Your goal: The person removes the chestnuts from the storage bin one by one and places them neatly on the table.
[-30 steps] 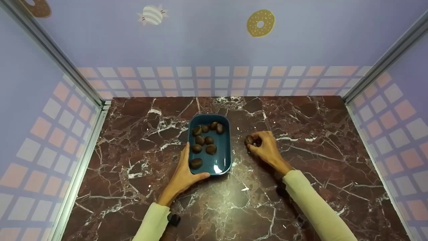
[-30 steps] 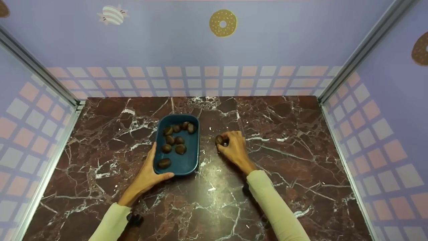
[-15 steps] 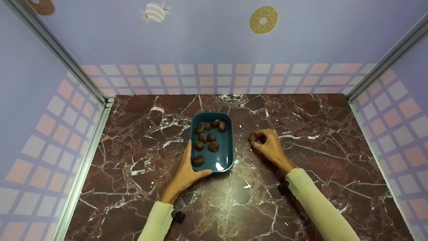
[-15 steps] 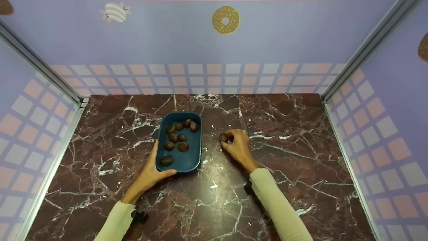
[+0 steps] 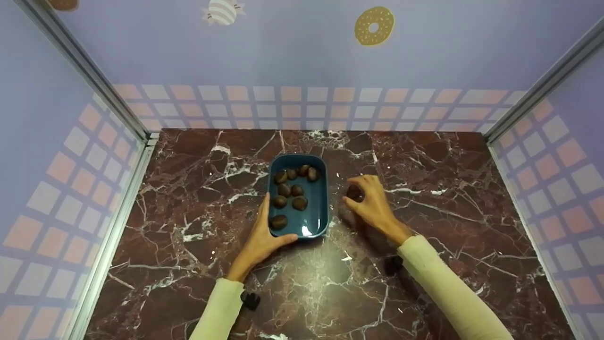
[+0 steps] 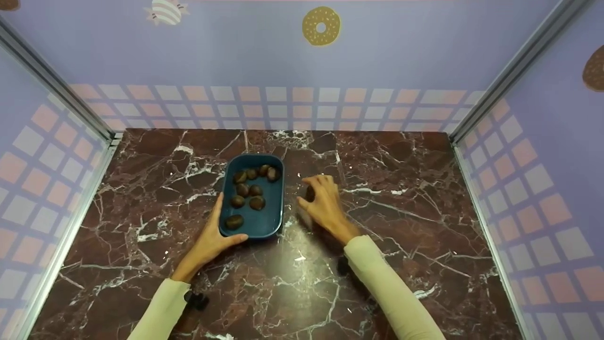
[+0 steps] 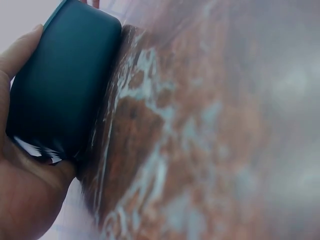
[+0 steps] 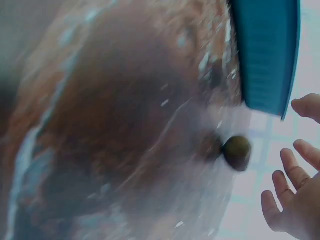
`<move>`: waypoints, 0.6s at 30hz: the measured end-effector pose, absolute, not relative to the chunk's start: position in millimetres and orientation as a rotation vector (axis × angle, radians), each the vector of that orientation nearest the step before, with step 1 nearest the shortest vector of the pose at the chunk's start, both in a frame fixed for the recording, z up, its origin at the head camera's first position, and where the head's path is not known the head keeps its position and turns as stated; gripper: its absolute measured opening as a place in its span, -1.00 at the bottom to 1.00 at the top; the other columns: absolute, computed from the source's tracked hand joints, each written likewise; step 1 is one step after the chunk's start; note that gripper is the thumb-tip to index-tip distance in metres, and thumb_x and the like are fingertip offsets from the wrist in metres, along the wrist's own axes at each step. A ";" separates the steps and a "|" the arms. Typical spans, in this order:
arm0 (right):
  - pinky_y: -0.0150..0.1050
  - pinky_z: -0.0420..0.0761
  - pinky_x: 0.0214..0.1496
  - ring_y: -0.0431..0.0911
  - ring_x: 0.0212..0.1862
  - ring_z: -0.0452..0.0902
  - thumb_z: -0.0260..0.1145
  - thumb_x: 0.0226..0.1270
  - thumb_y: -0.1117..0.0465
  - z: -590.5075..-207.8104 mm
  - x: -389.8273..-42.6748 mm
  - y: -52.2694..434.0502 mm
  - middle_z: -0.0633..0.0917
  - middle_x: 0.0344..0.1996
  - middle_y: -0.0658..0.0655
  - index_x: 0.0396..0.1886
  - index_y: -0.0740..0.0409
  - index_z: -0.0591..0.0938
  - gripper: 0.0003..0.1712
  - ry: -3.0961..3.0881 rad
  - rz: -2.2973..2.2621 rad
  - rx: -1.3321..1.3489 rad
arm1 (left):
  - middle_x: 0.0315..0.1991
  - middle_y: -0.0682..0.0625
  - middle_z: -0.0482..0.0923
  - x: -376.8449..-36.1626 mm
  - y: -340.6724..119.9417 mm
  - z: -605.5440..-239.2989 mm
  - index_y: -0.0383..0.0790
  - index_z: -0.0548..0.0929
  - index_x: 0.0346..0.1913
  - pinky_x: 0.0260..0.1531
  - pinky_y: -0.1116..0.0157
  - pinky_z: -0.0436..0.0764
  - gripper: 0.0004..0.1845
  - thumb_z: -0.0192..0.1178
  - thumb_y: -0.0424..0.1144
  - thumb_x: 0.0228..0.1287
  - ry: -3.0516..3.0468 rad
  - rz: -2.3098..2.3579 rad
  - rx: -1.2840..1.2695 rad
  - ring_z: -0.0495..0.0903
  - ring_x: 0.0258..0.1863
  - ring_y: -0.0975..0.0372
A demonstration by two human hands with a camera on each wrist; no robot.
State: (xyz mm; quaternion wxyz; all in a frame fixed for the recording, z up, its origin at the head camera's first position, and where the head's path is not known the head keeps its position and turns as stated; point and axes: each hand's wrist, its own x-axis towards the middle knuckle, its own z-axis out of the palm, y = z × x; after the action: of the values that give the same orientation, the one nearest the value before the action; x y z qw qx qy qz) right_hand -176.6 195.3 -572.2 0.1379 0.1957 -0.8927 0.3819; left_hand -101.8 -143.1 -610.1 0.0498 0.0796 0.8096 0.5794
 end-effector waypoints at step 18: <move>0.15 0.57 0.34 0.21 0.26 0.48 0.68 0.28 0.25 -556.6 -180.9 138.2 0.69 0.16 0.28 0.19 0.30 0.75 -0.48 -2.612 1.029 0.911 | 0.82 -0.25 -0.23 -102.5 -143.7 -611.5 -0.05 -0.23 0.85 0.67 -0.28 0.00 0.50 0.73 0.05 0.14 2.464 1.778 0.255 -0.11 0.77 -0.17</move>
State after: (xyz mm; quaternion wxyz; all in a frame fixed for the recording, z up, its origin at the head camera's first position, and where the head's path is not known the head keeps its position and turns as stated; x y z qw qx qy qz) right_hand -180.9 138.2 -556.6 0.0952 0.3072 -0.8810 0.3470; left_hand -102.5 -143.7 -611.5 0.0462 0.0836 0.8073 0.5824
